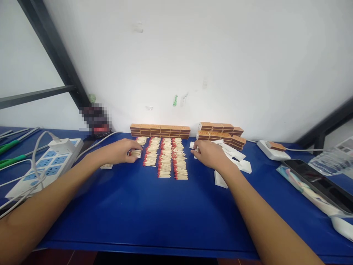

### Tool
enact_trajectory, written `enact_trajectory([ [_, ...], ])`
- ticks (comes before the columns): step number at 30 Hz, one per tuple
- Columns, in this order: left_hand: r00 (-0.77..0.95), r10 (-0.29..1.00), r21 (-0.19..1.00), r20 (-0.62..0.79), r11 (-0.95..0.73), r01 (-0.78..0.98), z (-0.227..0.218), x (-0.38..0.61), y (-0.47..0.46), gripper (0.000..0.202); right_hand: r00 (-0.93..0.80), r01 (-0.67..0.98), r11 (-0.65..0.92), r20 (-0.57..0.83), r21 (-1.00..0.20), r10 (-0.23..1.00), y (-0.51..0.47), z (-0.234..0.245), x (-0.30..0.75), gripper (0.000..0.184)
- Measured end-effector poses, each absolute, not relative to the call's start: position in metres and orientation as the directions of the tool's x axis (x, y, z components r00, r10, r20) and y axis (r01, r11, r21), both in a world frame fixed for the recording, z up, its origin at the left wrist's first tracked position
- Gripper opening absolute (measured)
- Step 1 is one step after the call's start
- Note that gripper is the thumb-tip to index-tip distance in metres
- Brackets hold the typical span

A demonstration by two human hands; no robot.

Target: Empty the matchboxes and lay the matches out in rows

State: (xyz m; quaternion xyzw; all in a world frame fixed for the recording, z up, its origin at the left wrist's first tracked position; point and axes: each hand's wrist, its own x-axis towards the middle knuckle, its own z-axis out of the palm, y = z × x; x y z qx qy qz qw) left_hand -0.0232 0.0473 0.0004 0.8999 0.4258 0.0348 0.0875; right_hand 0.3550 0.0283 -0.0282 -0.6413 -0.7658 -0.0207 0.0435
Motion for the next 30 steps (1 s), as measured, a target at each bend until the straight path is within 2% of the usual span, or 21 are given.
enact_trajectory([
  [5, 0.658, 0.753, 0.117, 0.016, -0.655, 0.747, -0.001, -0.027, 0.053, 0.035, -0.177, 0.984, 0.179, 0.094, -0.009, 0.980, 0.028, -0.028, 0.355, 0.024],
  [10, 0.668, 0.744, 0.136, 0.032, -0.665, 0.734, -0.005, -0.028, 0.057, 0.037, -0.183, 0.983, 0.185, 0.100, -0.008, 0.978, 0.028, -0.026, 0.355, 0.023],
  [16, 0.659, 0.747, 0.162, 0.083, -0.663, 0.731, -0.008, -0.027, 0.059, 0.024, -0.176, 0.984, 0.179, 0.096, -0.018, 0.980, 0.029, -0.027, 0.356, 0.024],
  [23, 0.682, 0.727, 0.090, 0.080, -0.687, 0.721, -0.007, -0.025, 0.055, 0.022, -0.175, 0.983, 0.180, 0.107, -0.038, 0.979, 0.028, -0.028, 0.355, 0.022],
  [30, 0.638, 0.760, 0.064, 0.122, -0.648, 0.759, -0.016, -0.024, 0.059, 0.036, -0.175, 0.983, 0.180, 0.112, -0.035, 0.978, 0.028, -0.028, 0.356, 0.023],
])
